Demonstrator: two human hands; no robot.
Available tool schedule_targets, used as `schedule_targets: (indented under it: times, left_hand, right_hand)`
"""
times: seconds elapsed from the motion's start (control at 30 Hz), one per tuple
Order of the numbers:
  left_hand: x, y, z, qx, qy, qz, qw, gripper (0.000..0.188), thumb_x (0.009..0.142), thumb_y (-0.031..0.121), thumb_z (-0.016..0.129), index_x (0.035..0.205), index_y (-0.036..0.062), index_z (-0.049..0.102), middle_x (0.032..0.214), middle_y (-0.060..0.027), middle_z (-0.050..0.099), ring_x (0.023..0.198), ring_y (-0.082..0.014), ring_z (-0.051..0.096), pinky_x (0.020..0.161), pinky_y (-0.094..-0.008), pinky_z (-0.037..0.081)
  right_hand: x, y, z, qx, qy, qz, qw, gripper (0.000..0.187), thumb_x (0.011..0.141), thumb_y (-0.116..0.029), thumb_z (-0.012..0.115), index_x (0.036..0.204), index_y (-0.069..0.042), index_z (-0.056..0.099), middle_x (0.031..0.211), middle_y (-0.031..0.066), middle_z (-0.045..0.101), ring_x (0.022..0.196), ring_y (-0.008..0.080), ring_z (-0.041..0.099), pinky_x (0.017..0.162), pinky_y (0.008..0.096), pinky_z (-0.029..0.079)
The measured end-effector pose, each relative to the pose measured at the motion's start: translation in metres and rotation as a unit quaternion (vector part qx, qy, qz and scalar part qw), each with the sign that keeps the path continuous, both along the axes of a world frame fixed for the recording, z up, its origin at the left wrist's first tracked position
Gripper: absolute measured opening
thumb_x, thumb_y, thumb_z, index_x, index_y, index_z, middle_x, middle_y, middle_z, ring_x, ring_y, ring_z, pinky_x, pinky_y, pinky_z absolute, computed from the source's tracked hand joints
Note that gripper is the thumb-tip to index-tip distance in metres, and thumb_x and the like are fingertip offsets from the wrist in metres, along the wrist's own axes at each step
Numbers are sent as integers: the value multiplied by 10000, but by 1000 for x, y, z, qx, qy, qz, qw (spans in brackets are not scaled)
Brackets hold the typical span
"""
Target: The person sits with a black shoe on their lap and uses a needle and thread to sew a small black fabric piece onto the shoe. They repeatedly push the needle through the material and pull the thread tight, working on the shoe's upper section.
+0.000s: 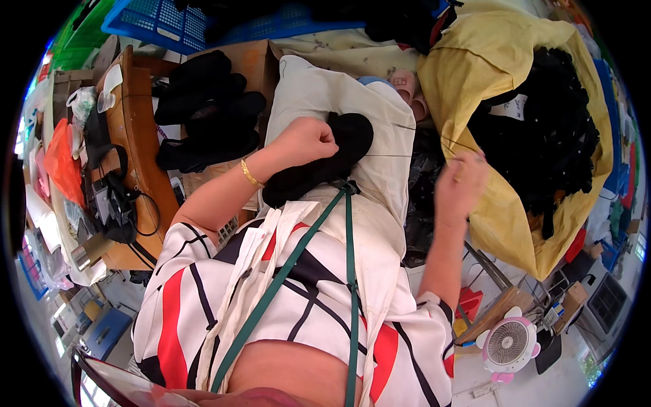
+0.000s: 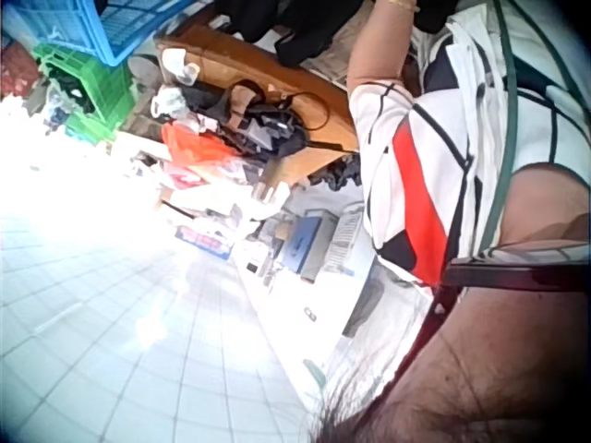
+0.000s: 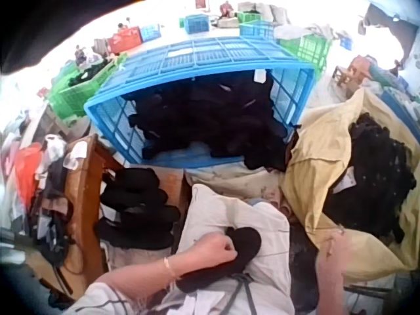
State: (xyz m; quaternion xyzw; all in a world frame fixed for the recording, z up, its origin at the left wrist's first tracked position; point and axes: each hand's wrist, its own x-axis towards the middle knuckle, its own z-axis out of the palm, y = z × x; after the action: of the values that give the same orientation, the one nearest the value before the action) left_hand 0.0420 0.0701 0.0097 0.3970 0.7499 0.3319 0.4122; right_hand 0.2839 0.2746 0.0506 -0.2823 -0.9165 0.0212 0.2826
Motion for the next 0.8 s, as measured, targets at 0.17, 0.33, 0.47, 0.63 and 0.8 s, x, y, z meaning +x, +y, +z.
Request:
schedule_targets:
  times: [0.17, 0.33, 0.47, 0.63, 0.8]
  left_hand:
    - [2, -3, -6, 4, -40, 17, 999, 187, 805, 171, 723, 758, -6, 689, 660, -83, 655, 578, -144, 584, 568, -308, 469]
    - [4, -7, -11, -33, -197, 83, 976, 162, 826, 147, 730, 760, 8, 681, 683, 0, 634, 623, -61, 552, 567, -233, 441]
    - [6, -8, -21, -2, -198, 92, 976, 163, 818, 146, 742, 761, 7, 678, 687, 19, 622, 627, -46, 524, 568, -226, 432]
    - [9, -9, -6, -14, -170, 116, 979, 166, 820, 135, 742, 755, 1, 668, 685, 27, 616, 635, -45, 509, 575, -237, 435]
    - [5, -12, -16, -4, -193, 127, 973, 124, 859, 114, 705, 822, 6, 658, 732, 19, 623, 688, -48, 522, 625, -234, 445]
  right_hand:
    - [102, 43, -1, -245, -361, -126, 891, 142, 894, -106, 623, 997, -8, 622, 880, 194, 648, 844, 383, 620, 740, 433, 493]
    - [31, -4, 2, -487, -102, -38, 867, 269, 915, -119, 614, 1158, -4, 602, 795, 128, 661, 727, 197, 665, 685, 314, 511]
    - [-45, -50, -20, -508, -31, 146, 849, 75, 889, -50, 660, 962, -31, 659, 862, 116, 666, 764, 177, 672, 691, 265, 510]
    - [-98, -61, -31, -323, -52, 264, 907, 56, 817, -78, 670, 871, -86, 660, 812, 87, 566, 722, 296, 623, 608, 391, 499]
    - [-113, -51, -32, -256, -125, 313, 906, 43, 796, -80, 663, 826, -85, 632, 771, 81, 535, 725, 286, 604, 588, 394, 485]
